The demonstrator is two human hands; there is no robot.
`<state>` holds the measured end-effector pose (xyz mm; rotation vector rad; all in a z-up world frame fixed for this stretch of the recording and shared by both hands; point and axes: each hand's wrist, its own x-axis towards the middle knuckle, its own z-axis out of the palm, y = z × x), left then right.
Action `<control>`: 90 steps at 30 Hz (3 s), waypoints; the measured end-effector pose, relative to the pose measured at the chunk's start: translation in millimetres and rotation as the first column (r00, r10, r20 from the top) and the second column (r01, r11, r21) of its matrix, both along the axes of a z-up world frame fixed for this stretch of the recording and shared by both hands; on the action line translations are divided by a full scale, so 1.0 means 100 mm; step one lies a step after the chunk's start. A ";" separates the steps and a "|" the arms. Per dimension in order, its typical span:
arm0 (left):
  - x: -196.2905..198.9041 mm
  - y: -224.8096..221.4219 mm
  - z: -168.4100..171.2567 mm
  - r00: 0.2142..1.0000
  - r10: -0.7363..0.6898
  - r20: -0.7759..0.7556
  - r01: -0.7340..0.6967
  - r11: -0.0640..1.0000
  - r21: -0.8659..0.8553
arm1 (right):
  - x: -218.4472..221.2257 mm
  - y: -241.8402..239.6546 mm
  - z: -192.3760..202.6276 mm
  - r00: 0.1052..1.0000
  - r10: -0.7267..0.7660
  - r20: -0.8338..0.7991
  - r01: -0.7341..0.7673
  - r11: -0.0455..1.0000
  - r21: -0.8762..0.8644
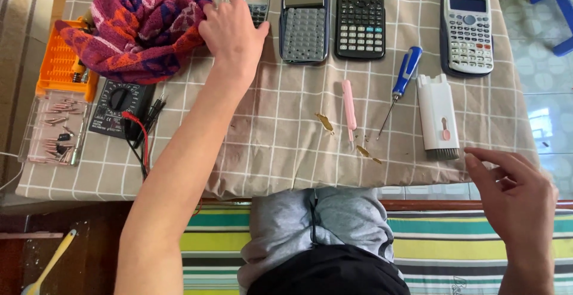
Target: Organizing and disassembling scientific calculators and electronics tools on a repair bench
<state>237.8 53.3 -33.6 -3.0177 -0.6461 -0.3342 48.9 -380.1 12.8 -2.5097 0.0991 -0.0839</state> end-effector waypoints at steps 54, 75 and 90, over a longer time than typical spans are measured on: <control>-2.36 -0.76 0.42 1.000 -0.008 0.003 0.009 0.903 -0.430 | 2.09 2.05 -0.46 0.610 0.759 0.228 -0.604 0.631 -0.486; -1.92 -0.78 0.26 0.997 -0.065 -0.031 0.059 0.986 -0.158 | 2.39 2.43 -0.44 0.682 0.706 0.191 -0.588 0.684 -0.432; -1.43 -0.42 0.85 0.989 -0.111 -0.098 0.067 0.924 -0.376 | 2.37 2.40 -0.45 0.695 0.701 0.160 -0.574 0.676 -0.462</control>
